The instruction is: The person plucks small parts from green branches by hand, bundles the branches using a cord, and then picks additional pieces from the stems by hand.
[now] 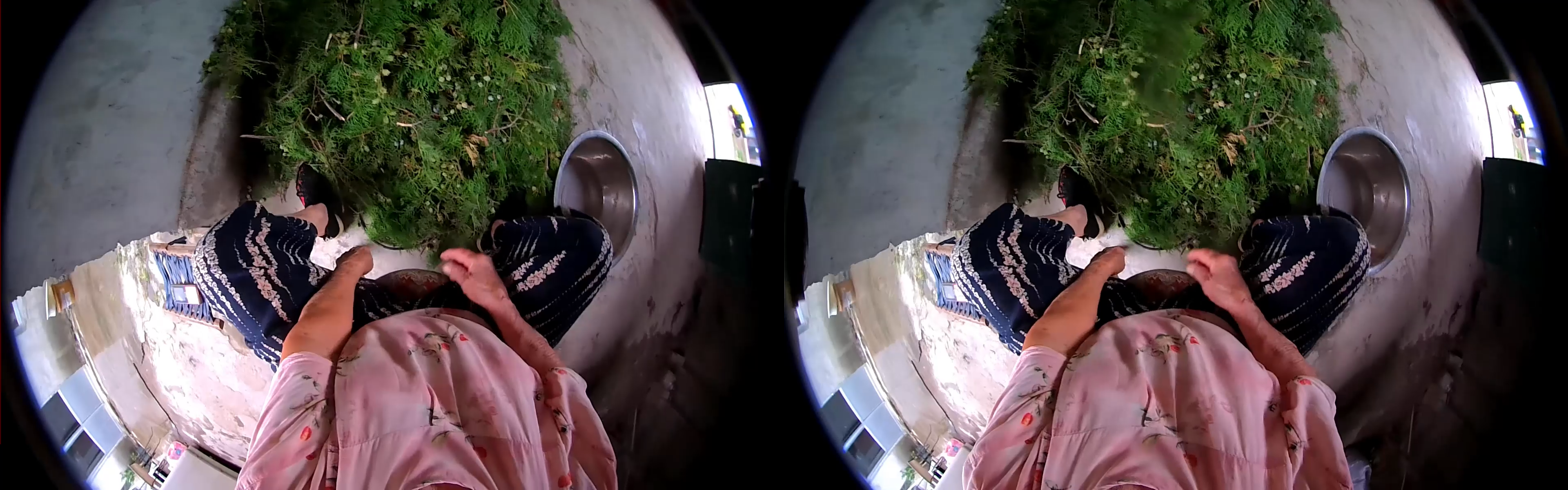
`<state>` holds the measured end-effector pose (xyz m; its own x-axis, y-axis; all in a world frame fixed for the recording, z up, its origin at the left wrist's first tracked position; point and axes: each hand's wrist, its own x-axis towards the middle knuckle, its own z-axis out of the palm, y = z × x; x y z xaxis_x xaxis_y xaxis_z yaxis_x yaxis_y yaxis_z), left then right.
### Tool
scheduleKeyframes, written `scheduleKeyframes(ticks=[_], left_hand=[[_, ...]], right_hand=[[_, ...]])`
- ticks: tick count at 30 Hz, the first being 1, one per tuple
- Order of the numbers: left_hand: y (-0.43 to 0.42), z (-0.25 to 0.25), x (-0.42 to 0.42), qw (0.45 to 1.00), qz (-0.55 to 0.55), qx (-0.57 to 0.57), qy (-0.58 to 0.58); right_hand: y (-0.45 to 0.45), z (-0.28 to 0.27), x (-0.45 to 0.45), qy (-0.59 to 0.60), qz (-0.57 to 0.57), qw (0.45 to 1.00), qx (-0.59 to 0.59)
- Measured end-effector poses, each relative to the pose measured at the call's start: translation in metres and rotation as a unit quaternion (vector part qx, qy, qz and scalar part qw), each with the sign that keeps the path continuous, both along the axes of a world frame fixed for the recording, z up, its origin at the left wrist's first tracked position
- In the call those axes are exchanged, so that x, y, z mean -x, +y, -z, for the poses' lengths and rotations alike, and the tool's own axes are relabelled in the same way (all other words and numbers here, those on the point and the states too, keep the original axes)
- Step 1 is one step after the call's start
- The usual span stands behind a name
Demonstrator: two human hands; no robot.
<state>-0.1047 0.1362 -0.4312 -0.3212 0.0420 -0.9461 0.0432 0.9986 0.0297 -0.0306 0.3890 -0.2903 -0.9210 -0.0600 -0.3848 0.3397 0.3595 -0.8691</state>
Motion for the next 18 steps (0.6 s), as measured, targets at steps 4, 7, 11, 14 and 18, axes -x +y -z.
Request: scheduleKeyframes(ticks=[4, 7, 11, 14, 18], left_hand=[[0.001, 0.009, -0.007, 0.996, 0.088, -0.009, -0.024], [0.01, -0.001, -0.002, 0.994, 0.102, -0.043, -0.012], [0.015, 0.007, -0.001, 0.98, 0.159, -0.117, 0.0], [0.016, 0.016, -0.003, 0.969, 0.19, -0.155, 0.012], [0.031, -0.026, 0.001, 0.949, 0.214, -0.23, 0.025]], right_hand=[[0.022, 0.021, 0.001, 0.041, 0.315, 0.94, 0.124], [0.041, 0.009, 0.007, 0.043, 0.512, 0.845, 0.147], [0.052, 0.007, -0.003, 0.041, 0.579, 0.806, 0.114], [0.055, 0.005, -0.005, 0.034, 0.644, 0.754, 0.123], [0.049, 0.022, -0.013, 0.003, 0.633, 0.761, 0.138]])
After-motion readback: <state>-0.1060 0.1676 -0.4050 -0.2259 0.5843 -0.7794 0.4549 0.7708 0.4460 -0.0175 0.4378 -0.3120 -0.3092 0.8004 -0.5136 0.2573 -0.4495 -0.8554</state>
